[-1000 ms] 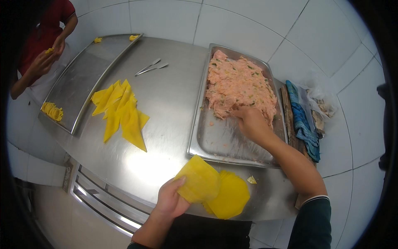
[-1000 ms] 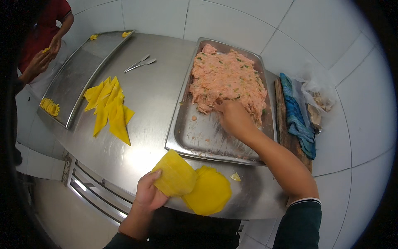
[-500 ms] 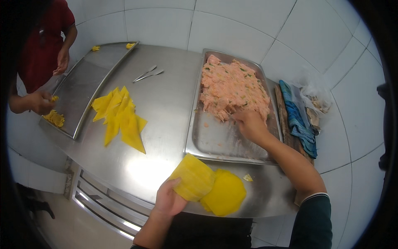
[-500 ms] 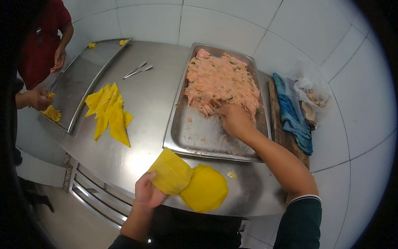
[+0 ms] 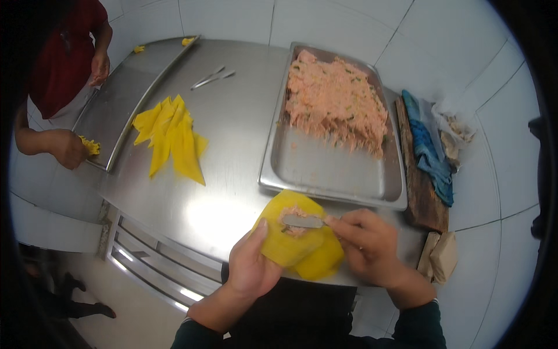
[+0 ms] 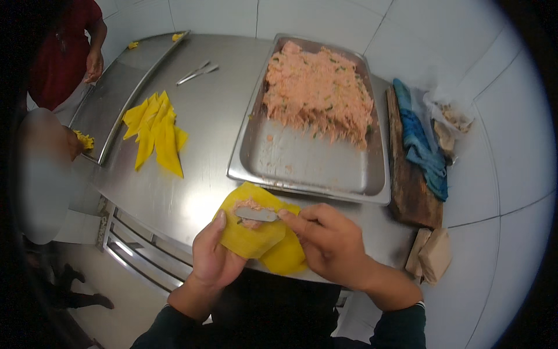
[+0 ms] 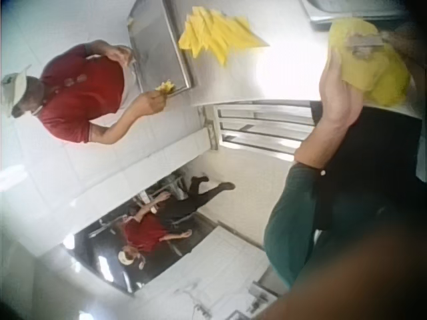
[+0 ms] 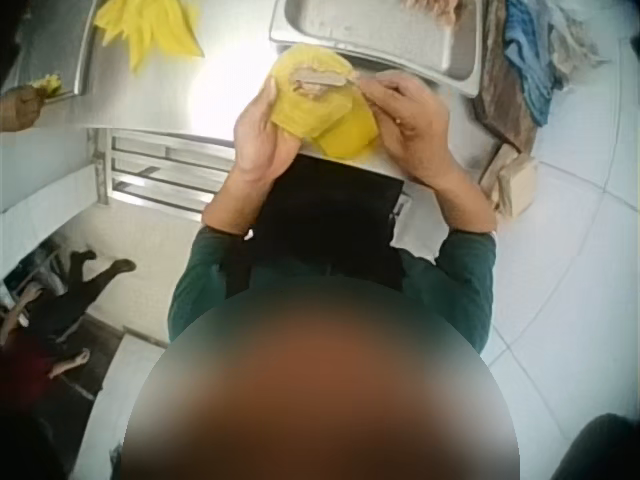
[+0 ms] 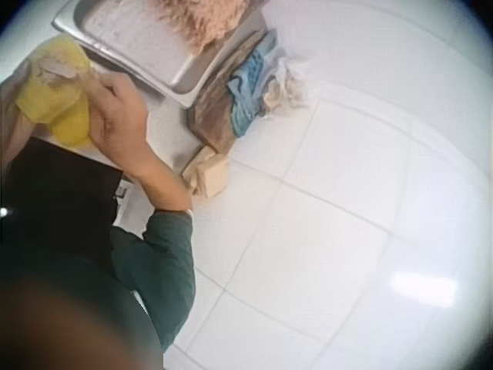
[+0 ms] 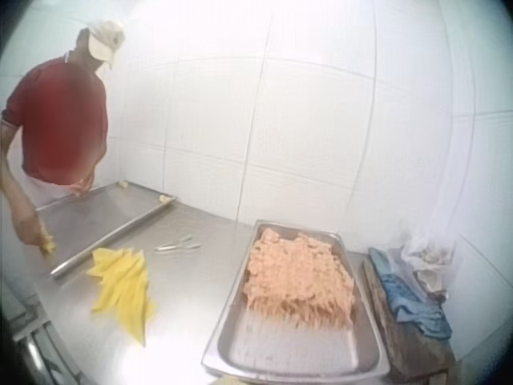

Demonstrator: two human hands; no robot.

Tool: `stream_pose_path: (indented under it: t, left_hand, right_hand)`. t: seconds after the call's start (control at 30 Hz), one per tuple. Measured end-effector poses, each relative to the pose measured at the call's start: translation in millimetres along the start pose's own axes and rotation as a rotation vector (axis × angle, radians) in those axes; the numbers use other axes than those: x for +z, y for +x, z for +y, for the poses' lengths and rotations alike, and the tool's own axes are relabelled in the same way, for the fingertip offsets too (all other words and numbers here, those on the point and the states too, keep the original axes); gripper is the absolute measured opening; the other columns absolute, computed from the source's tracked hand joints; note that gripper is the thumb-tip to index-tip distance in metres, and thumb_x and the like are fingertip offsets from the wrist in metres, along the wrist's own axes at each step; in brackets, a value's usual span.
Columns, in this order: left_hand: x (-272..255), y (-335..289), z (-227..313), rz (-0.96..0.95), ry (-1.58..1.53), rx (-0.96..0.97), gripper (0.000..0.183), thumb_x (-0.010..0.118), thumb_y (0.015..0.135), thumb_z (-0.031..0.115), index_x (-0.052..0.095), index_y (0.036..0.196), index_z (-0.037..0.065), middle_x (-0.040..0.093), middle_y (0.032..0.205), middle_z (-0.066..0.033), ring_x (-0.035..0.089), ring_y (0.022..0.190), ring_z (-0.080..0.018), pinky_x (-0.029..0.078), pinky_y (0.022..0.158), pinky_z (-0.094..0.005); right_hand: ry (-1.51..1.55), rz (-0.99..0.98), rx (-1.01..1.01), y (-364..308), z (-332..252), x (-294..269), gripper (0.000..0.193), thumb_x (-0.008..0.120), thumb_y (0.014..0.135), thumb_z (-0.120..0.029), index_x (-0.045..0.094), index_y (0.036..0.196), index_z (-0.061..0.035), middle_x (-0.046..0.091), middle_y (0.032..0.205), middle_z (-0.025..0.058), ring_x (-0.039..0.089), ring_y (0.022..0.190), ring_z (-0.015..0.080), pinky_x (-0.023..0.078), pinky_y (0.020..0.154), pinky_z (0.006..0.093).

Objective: The person scoops a pink filling from a metal tray with a spoon and places it onto yellow wrapper sheets. They fold the wrappers around the filling and set the finished wraps on a tray. A coworker performs the same task at an adjacent station.

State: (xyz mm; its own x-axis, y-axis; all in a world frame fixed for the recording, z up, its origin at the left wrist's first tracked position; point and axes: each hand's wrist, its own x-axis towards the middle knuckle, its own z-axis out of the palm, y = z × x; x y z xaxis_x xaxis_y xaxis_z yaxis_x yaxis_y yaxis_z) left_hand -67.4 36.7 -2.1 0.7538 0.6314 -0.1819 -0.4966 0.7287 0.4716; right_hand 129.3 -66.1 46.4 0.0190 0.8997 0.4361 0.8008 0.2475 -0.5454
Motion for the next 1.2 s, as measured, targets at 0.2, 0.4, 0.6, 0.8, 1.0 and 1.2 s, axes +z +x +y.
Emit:
stream_pose_path:
  t: [0.2, 0.4, 0.6, 0.8, 1.0, 1.2]
  left_hand:
    - [13, -9, -11, 0.054, 0.06, -0.025, 0.053, 0.031, 0.11, 0.033, 0.036, 0.146, -0.006, 0.049, 0.144, -0.0224, 0.049, 0.136, -0.0343, 0.035, 0.118, -0.0491]
    - [20, -5, -7, 0.1, -0.007, 0.006, 0.051, 0.034, 0.11, 0.034, 0.038, 0.147, -0.002, 0.048, 0.147, -0.0213, 0.049, 0.136, -0.0337, 0.035, 0.118, -0.0481]
    - [35, 0, -32, 0.058, 0.085, -0.242, 0.051, 0.034, 0.11, 0.035, 0.041, 0.145, -0.002, 0.051, 0.144, -0.02, 0.05, 0.135, -0.032, 0.037, 0.117, -0.0453]
    - [39, -4, -48, -0.056, 0.285, -0.283, 0.06, 0.037, 0.108, 0.045, 0.04, 0.147, -0.001, 0.05, 0.145, -0.0193, 0.049, 0.136, -0.0328, 0.043, 0.113, -0.0477]
    - [31, -14, -68, -0.226, 0.519, -0.122, 0.059, 0.064, 0.1, 0.034, 0.044, 0.143, 0.0, 0.057, 0.138, -0.015, 0.056, 0.128, -0.0288, 0.045, 0.108, -0.0447]
    - [27, -12, -66, -0.142, 0.671, -0.147, 0.048, 0.071, 0.096, 0.011, 0.052, 0.139, 0.0, 0.061, 0.133, -0.0116, 0.056, 0.125, -0.0206, 0.041, 0.109, -0.0352]
  right_hand:
    - [-0.136, 0.06, -0.069, -46, 5, 32, 0.063, 0.069, 0.069, 0.008, 0.068, 0.13, -0.0074, 0.062, 0.092, 0.0109, 0.058, 0.07, 0.0233, 0.05, 0.063, 0.0344]
    - [-0.117, 0.11, 0.016, -74, -9, 12, 0.058, 0.072, 0.07, 0.003, 0.07, 0.126, -0.0106, 0.058, 0.082, 0.0034, 0.057, 0.066, 0.018, 0.048, 0.059, 0.0314]
    - [-0.147, 0.209, -0.219, -78, -1, 28, 0.054, 0.078, 0.071, -0.008, 0.071, 0.124, -0.0125, 0.053, 0.072, -0.0007, 0.056, 0.062, 0.0153, 0.045, 0.053, 0.0313]
    - [0.066, 0.27, 0.003, -83, 8, 11, 0.044, 0.078, 0.071, -0.002, 0.072, 0.114, -0.0098, 0.055, 0.072, 0.0033, 0.058, 0.061, 0.0185, 0.047, 0.053, 0.0312]
    - [0.294, 0.507, 0.418, -77, -1, 1, 0.025, 0.084, 0.078, -0.014, 0.071, 0.097, -0.0028, 0.059, 0.072, 0.0056, 0.055, 0.059, 0.0117, 0.045, 0.053, 0.0282]
    - [0.558, 0.26, 0.571, -84, 8, -9, 0.022, 0.087, 0.076, -0.017, 0.074, 0.083, -0.0012, 0.048, 0.062, 0.0048, 0.041, 0.054, 0.0129, 0.032, 0.051, 0.0271]
